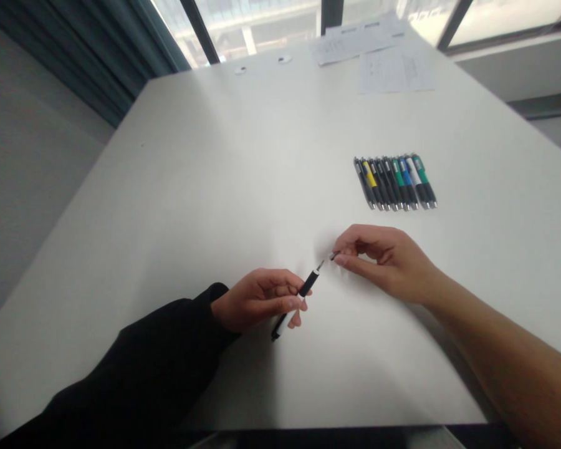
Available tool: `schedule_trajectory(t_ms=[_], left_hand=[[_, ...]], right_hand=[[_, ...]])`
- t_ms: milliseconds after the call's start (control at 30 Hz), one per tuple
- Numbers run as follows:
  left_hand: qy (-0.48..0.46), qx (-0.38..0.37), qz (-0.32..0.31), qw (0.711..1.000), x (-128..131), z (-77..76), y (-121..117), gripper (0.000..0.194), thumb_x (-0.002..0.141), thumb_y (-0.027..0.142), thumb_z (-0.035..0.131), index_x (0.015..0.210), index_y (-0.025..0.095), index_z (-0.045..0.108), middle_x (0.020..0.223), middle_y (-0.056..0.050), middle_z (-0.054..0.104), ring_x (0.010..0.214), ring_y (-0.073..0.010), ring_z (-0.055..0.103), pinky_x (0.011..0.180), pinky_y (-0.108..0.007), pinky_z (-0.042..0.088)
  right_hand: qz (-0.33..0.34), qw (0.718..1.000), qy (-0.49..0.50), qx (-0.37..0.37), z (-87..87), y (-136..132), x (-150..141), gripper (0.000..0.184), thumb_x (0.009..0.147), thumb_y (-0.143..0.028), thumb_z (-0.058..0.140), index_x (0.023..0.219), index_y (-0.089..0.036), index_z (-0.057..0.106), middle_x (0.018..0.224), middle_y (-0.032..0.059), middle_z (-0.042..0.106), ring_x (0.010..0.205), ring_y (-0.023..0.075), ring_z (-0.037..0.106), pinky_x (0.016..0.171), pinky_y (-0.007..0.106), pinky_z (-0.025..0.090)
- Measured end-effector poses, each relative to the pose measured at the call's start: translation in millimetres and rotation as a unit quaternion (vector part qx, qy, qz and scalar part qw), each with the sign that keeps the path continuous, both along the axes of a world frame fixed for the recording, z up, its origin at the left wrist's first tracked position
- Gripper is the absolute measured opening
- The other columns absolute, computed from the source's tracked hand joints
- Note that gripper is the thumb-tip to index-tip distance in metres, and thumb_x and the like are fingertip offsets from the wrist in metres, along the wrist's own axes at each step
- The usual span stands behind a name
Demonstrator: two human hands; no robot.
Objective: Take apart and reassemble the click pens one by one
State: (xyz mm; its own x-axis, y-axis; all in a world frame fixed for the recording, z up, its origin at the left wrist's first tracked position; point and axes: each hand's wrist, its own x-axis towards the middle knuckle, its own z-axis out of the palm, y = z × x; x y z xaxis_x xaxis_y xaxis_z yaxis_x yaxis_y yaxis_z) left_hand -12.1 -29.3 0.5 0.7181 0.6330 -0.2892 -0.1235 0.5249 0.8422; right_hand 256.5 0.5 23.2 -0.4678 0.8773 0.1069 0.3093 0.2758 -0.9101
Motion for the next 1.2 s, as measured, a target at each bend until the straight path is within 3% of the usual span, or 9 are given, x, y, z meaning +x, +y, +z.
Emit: schedule_trajectory(t_ms=[100, 233, 700, 1100, 1200], left_hand=[[0.004, -0.003, -0.005, 1.000, 0, 1.0, 0, 0.034, 0.082, 0.037, 0.083, 0.097, 0.009, 0.070, 0.071, -0.004, 0.071, 0.062, -0.0144, 0.070, 0.064, -0.027, 0.058], [0.011, -0.002, -0.011, 1.000, 0, 4.1, 1, 0.034, 0.081, 0.038, 0.084, 0.095, 0.010, 0.070, 0.070, -0.004, 0.071, 0.062, -0.0140, 0.070, 0.063, -0.026, 0.058], [0.027, -0.003, -0.032, 0.999, 1, 8.8, 3, 0.036, 0.080, 0.040, 0.084, 0.093, 0.010, 0.070, 0.067, -0.004, 0.071, 0.057, -0.0123, 0.067, 0.058, -0.024, 0.056], [0.079, 0.022, -0.046, 0.996, 1, 11.1, 5, 0.038, 0.081, 0.046, 0.081, 0.088, 0.010, 0.071, 0.062, -0.002, 0.067, 0.051, -0.0094, 0.060, 0.049, -0.019, 0.049], [0.083, 0.034, -0.051, 0.995, 1, 11.5, 5, 0.038, 0.082, 0.046, 0.080, 0.088, 0.010, 0.071, 0.062, -0.002, 0.066, 0.049, -0.0082, 0.058, 0.050, -0.019, 0.049]], right_hand=[[-0.045, 0.993, 0.083, -0.068, 4.2, -4, 0, 0.013, 0.087, -0.033, 0.078, 0.093, -0.023, 0.074, 0.082, 0.0043, 0.071, 0.074, 0.0174, 0.064, 0.060, 0.029, 0.050], [-0.044, 0.990, 0.102, -0.086, 4.5, -6, -3, 0.013, 0.084, -0.033, 0.080, 0.093, -0.024, 0.076, 0.079, 0.0037, 0.070, 0.071, 0.0163, 0.063, 0.058, 0.027, 0.049], [0.058, 0.992, 0.042, -0.103, 2.4, -7, -7, 0.014, 0.091, -0.033, 0.073, 0.091, -0.020, 0.073, 0.083, 0.0050, 0.071, 0.078, 0.0184, 0.064, 0.069, 0.031, 0.050], [0.135, 0.990, -0.041, -0.017, 7.8, -4, -4, 0.010, 0.093, -0.029, 0.069, 0.088, -0.020, 0.070, 0.077, 0.0030, 0.069, 0.069, 0.0157, 0.060, 0.065, 0.028, 0.047], [0.149, 0.985, -0.080, 0.030, 8.6, -6, -9, 0.021, 0.098, -0.031, 0.063, 0.079, -0.020, 0.065, 0.069, 0.0012, 0.063, 0.062, 0.0140, 0.055, 0.059, 0.027, 0.042]])
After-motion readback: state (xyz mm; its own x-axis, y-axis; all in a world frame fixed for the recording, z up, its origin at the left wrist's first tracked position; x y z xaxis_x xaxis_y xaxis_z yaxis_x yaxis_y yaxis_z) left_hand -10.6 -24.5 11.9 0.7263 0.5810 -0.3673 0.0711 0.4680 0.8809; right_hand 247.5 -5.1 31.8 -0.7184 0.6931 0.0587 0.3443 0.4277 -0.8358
